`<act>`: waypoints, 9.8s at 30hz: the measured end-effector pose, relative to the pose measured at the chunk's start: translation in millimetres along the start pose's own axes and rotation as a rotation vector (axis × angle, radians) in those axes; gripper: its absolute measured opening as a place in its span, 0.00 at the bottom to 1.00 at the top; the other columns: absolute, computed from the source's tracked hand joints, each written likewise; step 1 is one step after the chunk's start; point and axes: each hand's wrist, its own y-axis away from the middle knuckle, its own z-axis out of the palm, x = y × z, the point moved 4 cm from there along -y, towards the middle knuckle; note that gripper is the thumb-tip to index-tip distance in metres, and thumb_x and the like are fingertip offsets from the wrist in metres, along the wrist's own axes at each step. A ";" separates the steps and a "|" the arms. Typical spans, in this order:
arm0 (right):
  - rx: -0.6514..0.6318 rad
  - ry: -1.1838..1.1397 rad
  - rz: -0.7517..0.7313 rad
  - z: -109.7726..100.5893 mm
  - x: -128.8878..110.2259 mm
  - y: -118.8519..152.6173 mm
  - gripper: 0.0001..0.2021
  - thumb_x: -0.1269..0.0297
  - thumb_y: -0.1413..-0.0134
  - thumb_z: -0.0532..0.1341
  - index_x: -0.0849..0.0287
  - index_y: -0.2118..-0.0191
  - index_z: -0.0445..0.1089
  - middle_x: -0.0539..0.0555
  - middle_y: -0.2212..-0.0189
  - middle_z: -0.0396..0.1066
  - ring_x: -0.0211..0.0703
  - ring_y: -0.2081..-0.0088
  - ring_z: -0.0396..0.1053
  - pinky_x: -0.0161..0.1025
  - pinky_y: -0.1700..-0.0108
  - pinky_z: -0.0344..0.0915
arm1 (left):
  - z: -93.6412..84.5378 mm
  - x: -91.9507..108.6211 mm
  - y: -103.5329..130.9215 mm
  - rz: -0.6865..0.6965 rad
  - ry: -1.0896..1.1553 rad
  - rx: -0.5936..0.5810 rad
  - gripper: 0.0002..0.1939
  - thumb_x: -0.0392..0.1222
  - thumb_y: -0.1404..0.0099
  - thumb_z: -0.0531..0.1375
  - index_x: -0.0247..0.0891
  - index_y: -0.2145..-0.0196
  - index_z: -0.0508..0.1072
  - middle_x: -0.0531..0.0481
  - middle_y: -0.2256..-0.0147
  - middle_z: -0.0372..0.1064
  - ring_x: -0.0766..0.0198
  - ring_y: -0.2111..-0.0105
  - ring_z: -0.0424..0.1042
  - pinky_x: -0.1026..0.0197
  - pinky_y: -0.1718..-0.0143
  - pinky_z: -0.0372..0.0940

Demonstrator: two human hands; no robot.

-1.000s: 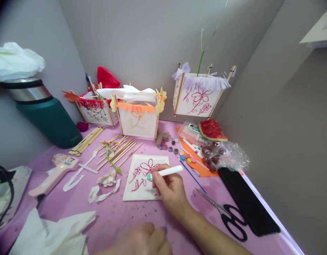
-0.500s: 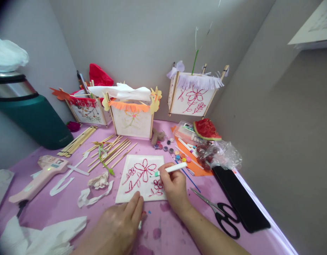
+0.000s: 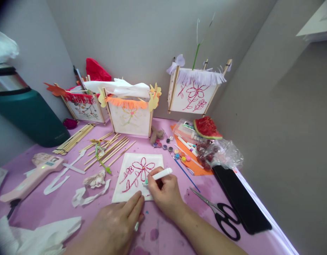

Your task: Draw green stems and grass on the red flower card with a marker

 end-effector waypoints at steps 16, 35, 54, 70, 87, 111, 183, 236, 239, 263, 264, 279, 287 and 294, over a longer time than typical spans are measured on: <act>-0.057 0.120 -0.077 4.1 -1.2 3.8 0.05 0.66 0.43 0.55 0.59 0.68 0.67 0.46 0.81 0.60 0.34 0.81 0.59 0.32 0.78 0.57 | -0.6 -4.4 -0.5 -0.114 0.169 -0.209 0.13 0.32 0.35 0.49 0.34 0.56 0.70 0.42 0.63 0.69 0.57 0.69 0.71 0.55 0.70 0.70; -0.073 0.220 -0.173 5.9 -8.6 2.7 0.04 0.68 0.44 0.55 0.59 0.67 0.67 0.47 0.79 0.64 0.33 0.80 0.59 0.31 0.79 0.56 | -1.8 -6.3 -1.1 -0.103 0.203 -0.252 0.16 0.32 0.37 0.49 0.32 0.54 0.70 0.42 0.62 0.69 0.56 0.70 0.71 0.52 0.70 0.71; -0.063 0.143 -0.138 3.0 -5.1 4.8 0.06 0.66 0.43 0.55 0.59 0.69 0.67 0.47 0.80 0.63 0.34 0.80 0.59 0.31 0.79 0.57 | -3.0 -7.1 -1.6 -0.088 0.198 -0.289 0.19 0.29 0.41 0.50 0.30 0.52 0.68 0.40 0.61 0.69 0.55 0.70 0.70 0.52 0.71 0.70; -0.076 0.239 -0.170 5.3 -6.5 3.8 0.05 0.68 0.43 0.55 0.59 0.69 0.67 0.46 0.81 0.61 0.34 0.81 0.57 0.32 0.78 0.55 | -3.5 -7.0 -1.4 -0.097 0.204 -0.330 0.20 0.29 0.41 0.49 0.30 0.51 0.68 0.40 0.60 0.69 0.55 0.67 0.71 0.51 0.69 0.70; -0.053 0.160 -0.187 3.8 -6.8 6.4 0.06 0.69 0.44 0.55 0.61 0.71 0.66 0.47 0.81 0.61 0.32 0.82 0.58 0.31 0.79 0.55 | -2.8 -6.1 0.8 -0.059 0.196 -0.302 0.22 0.32 0.40 0.51 0.27 0.47 0.66 0.35 0.55 0.70 0.53 0.66 0.72 0.50 0.67 0.72; 0.133 0.168 -0.111 -5.2 -6.0 3.2 0.08 0.67 0.46 0.56 0.60 0.75 0.66 0.45 0.85 0.61 0.32 0.84 0.57 0.30 0.81 0.54 | -12.1 -0.7 8.7 0.063 0.105 0.244 0.17 0.29 0.44 0.52 0.26 0.57 0.71 0.38 0.65 0.75 0.57 0.74 0.73 0.58 0.77 0.71; 0.183 0.256 -0.053 -8.8 -5.0 -2.5 0.08 0.64 0.44 0.55 0.59 0.73 0.65 0.45 0.84 0.60 0.34 0.83 0.59 0.32 0.78 0.56 | -3.4 -3.5 5.3 -0.020 0.149 -0.029 0.23 0.29 0.46 0.51 0.25 0.53 0.72 0.31 0.54 0.72 0.54 0.71 0.75 0.51 0.73 0.73; 0.076 0.261 -0.023 -6.8 0.6 -6.7 0.09 0.64 0.42 0.54 0.59 0.72 0.65 0.46 0.83 0.61 0.34 0.81 0.59 0.32 0.76 0.56 | -1.9 -3.3 7.8 -0.023 0.142 -0.022 0.22 0.31 0.45 0.52 0.25 0.53 0.73 0.31 0.54 0.72 0.54 0.71 0.75 0.53 0.73 0.73; 0.078 0.261 -0.015 -7.6 1.8 -5.6 0.10 0.65 0.44 0.54 0.59 0.74 0.64 0.46 0.83 0.61 0.34 0.81 0.59 0.32 0.76 0.56 | -2.6 -3.3 7.5 -0.025 0.156 -0.042 0.22 0.31 0.46 0.52 0.25 0.53 0.73 0.32 0.54 0.72 0.54 0.71 0.75 0.52 0.72 0.73; 0.172 0.261 -0.010 -10.2 -1.4 -6.4 0.09 0.64 0.44 0.55 0.59 0.74 0.64 0.44 0.85 0.59 0.34 0.83 0.59 0.31 0.78 0.56 | -3.6 -3.9 5.7 -0.019 0.145 -0.050 0.23 0.30 0.45 0.52 0.24 0.52 0.72 0.30 0.53 0.71 0.53 0.70 0.76 0.51 0.72 0.74; 0.179 0.249 -0.007 -10.6 -1.2 -6.4 0.09 0.64 0.44 0.55 0.59 0.74 0.63 0.44 0.85 0.59 0.33 0.83 0.59 0.31 0.78 0.56 | -3.5 -3.6 5.7 -0.018 0.146 -0.050 0.23 0.30 0.45 0.52 0.24 0.52 0.72 0.30 0.53 0.71 0.53 0.70 0.76 0.51 0.72 0.74; 0.148 0.240 -0.016 -9.3 -2.3 -6.0 0.08 0.65 0.46 0.55 0.59 0.75 0.65 0.45 0.85 0.60 0.34 0.83 0.58 0.31 0.79 0.56 | -3.0 -3.6 6.4 -0.021 0.151 -0.057 0.22 0.30 0.44 0.51 0.25 0.53 0.72 0.29 0.52 0.71 0.52 0.69 0.76 0.51 0.72 0.74; 0.143 0.247 -0.012 -9.0 -3.2 -5.6 0.09 0.65 0.46 0.55 0.59 0.75 0.65 0.45 0.85 0.60 0.34 0.83 0.59 0.31 0.78 0.56 | -2.0 -3.9 6.5 -0.031 0.162 -0.059 0.22 0.30 0.44 0.52 0.25 0.52 0.72 0.30 0.52 0.71 0.52 0.69 0.76 0.51 0.72 0.74; 0.116 0.264 -0.020 -7.8 -1.6 -5.2 0.09 0.64 0.45 0.55 0.59 0.74 0.65 0.46 0.84 0.62 0.34 0.82 0.60 0.31 0.78 0.57 | -3.7 -3.3 6.5 -0.021 0.146 -0.075 0.21 0.30 0.43 0.53 0.26 0.52 0.71 0.30 0.53 0.71 0.53 0.69 0.76 0.51 0.71 0.74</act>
